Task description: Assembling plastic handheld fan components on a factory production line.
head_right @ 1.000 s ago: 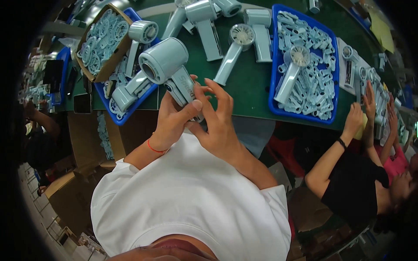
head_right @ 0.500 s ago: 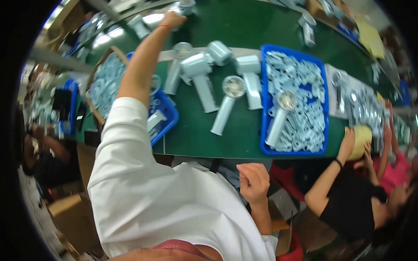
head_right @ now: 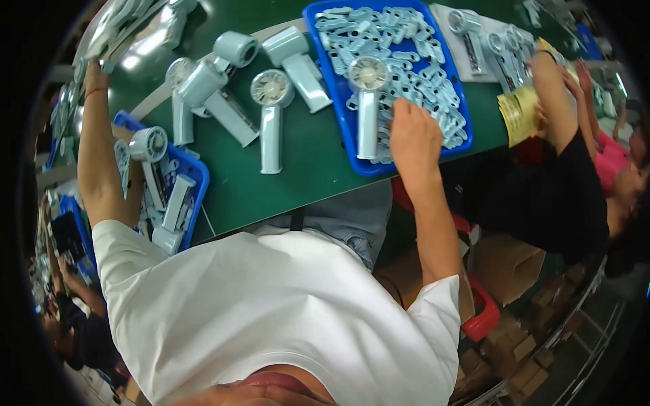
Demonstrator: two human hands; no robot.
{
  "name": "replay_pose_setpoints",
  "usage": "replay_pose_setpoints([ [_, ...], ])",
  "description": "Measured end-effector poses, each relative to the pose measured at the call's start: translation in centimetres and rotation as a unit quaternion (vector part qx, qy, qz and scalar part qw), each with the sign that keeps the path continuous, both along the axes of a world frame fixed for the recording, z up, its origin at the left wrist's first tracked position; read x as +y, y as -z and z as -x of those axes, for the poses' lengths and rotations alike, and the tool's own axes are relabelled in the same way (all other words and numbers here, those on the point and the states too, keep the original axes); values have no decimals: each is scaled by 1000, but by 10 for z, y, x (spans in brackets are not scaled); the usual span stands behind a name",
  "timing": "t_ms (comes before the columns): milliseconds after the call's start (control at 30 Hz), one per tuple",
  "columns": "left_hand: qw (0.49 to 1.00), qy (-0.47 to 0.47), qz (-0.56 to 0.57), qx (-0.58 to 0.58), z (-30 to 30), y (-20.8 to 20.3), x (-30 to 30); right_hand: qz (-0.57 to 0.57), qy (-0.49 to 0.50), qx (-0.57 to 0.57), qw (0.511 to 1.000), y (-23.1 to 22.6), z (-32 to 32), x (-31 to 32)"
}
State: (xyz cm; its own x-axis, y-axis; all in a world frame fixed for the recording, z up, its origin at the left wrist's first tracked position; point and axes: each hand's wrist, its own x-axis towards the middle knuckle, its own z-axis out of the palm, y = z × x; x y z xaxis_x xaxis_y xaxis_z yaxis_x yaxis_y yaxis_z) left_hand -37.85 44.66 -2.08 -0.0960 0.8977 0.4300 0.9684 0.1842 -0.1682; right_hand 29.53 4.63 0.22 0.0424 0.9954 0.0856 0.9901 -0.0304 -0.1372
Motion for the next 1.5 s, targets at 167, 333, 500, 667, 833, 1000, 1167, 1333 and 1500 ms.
replay_pose_setpoints([
  [167,468,192,-64,-860,-192,-151,-187,-65,36,75,994,-10,-8,-11],
  [333,444,280,20,-851,-270,-116,-386,-37,-124,555,822,-5,57,-51],
  [500,191,190,196,-943,-359,-34,-459,17,-160,434,886,34,96,-64],
  [667,48,174,257,-949,-376,-15,-467,-96,-251,80,960,33,99,-69],
  [833,208,170,265,-926,-380,-25,-467,-53,-221,95,969,22,93,-70],
  [1000,269,147,250,-919,-376,-9,-472,86,-42,624,776,4,84,-73],
  [1167,452,170,227,-846,-384,-2,-477,177,-26,740,648,-4,95,-77],
  [1333,685,318,200,-625,-391,-6,-473,175,5,708,684,-3,106,-80],
  [1500,697,333,212,-599,-396,-8,-475,145,29,677,721,0,111,-82],
])
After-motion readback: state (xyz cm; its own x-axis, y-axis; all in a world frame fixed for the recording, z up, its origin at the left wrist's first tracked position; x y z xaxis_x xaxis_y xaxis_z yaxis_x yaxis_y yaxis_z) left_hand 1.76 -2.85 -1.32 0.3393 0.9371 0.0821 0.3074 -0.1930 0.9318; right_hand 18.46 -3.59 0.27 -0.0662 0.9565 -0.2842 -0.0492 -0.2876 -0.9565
